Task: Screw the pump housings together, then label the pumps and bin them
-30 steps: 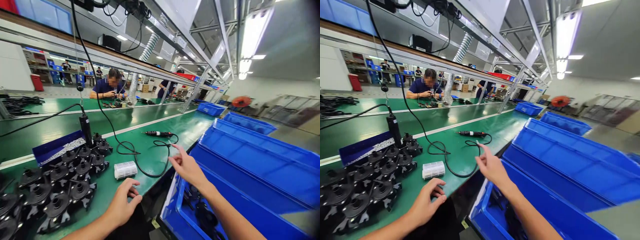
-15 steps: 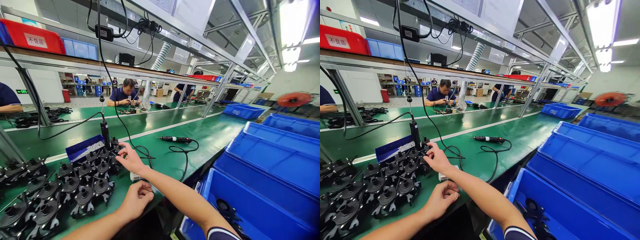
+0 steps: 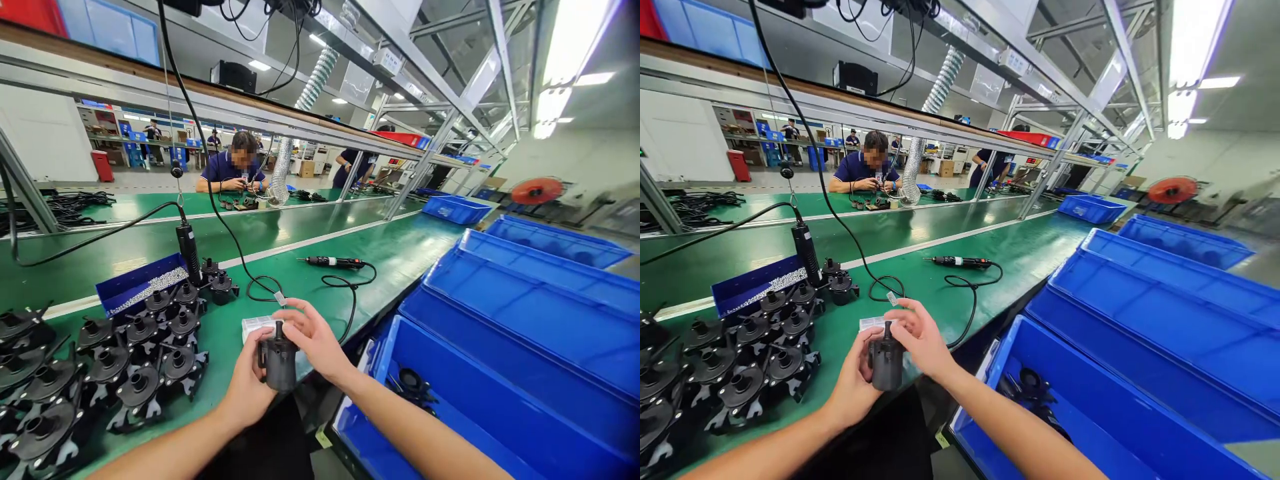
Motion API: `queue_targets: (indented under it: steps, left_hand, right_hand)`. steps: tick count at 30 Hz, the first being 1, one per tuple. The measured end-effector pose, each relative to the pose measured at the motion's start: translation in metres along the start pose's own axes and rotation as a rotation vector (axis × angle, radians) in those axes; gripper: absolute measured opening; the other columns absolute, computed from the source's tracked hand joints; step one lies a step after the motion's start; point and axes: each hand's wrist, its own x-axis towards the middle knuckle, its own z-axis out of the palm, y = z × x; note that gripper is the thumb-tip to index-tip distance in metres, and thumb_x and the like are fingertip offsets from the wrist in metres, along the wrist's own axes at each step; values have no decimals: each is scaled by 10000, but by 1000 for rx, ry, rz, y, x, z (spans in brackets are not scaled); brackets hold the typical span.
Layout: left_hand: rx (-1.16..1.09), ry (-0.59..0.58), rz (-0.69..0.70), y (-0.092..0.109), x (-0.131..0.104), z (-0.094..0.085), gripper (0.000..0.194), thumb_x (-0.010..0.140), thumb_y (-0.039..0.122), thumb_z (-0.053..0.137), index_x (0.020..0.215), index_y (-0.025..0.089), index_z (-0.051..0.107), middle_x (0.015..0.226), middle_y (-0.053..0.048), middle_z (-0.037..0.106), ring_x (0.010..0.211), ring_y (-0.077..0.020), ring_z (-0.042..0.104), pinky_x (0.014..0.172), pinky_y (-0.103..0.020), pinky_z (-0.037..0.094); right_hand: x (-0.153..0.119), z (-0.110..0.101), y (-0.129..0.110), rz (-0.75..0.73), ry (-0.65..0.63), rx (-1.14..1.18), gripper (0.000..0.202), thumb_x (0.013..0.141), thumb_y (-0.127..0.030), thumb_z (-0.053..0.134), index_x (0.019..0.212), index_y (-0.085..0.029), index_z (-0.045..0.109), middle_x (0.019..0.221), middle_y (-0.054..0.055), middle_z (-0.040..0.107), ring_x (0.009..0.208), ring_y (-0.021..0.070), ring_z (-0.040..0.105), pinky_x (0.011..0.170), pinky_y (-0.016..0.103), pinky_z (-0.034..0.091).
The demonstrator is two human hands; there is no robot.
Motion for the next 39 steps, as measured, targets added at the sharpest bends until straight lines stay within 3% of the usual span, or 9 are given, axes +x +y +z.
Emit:
queue_targets:
  steps: [2,4,6,8,15,34,36,39]
  left_hand:
    - [30,56,9,-2,0,-2,697,732,174,861,1332,238,510,1296,-79,590,1151,-175,632,965,-254,563]
    - [43,105,25,-3,2,-4,675,743,166,840,1322,233,498,1267,-71,588,1107,-155,633,966,-249,559]
    - [43,133,35,-2,5,-6,653,776,174,816,1330,236,478,1254,-65,582,1061,-130,632,943,-234,560]
    - [29,148,32,-1,7,-7,645,788,189,820,1328,235,470,1256,-62,573,1028,-110,626,906,-213,563]
    - [-27,145,2,0,9,-6,726,736,209,895,1325,239,471,1326,-66,555,1065,-113,644,902,-203,580]
    - [-42,101,-1,-8,9,-9,706,794,224,881,1351,250,447,1348,-62,544,1086,-86,640,911,-168,588]
    - [-39,96,1,-9,8,-10,719,779,196,885,1351,251,452,1338,-59,556,1096,-89,641,916,-165,584]
    - [-49,97,4,-8,8,-9,771,725,144,908,1344,257,463,1304,-45,573,1087,-89,647,911,-163,584]
  right_hand:
    - [-7,3,2,-88,147,-96,702,829,-637,794,1278,-153,558,1185,88,622,943,51,586,845,158,525]
    - [-14,5,-2,-122,184,-122,620,838,-677,763,1040,-111,613,935,56,590,791,33,520,696,142,455]
    - [-19,5,-9,-39,82,-87,656,827,-731,741,872,-103,559,706,2,452,620,11,394,564,148,323]
    - [-23,6,-13,78,-39,-89,706,804,-780,728,804,-106,516,617,-33,332,551,-6,277,521,158,217]
    - [-19,10,-7,161,-89,-193,782,765,-835,711,794,-79,515,717,2,457,660,4,382,608,147,326]
    - [-23,13,1,128,-51,-351,625,870,-699,678,851,-79,598,748,18,546,646,14,417,589,149,333]
    - [-27,14,1,54,-15,-476,557,911,-640,656,822,-91,624,716,17,553,634,15,424,593,155,328]
    - [-30,9,3,-316,86,-776,442,950,-524,647,789,-113,675,651,7,534,627,11,414,636,174,304]
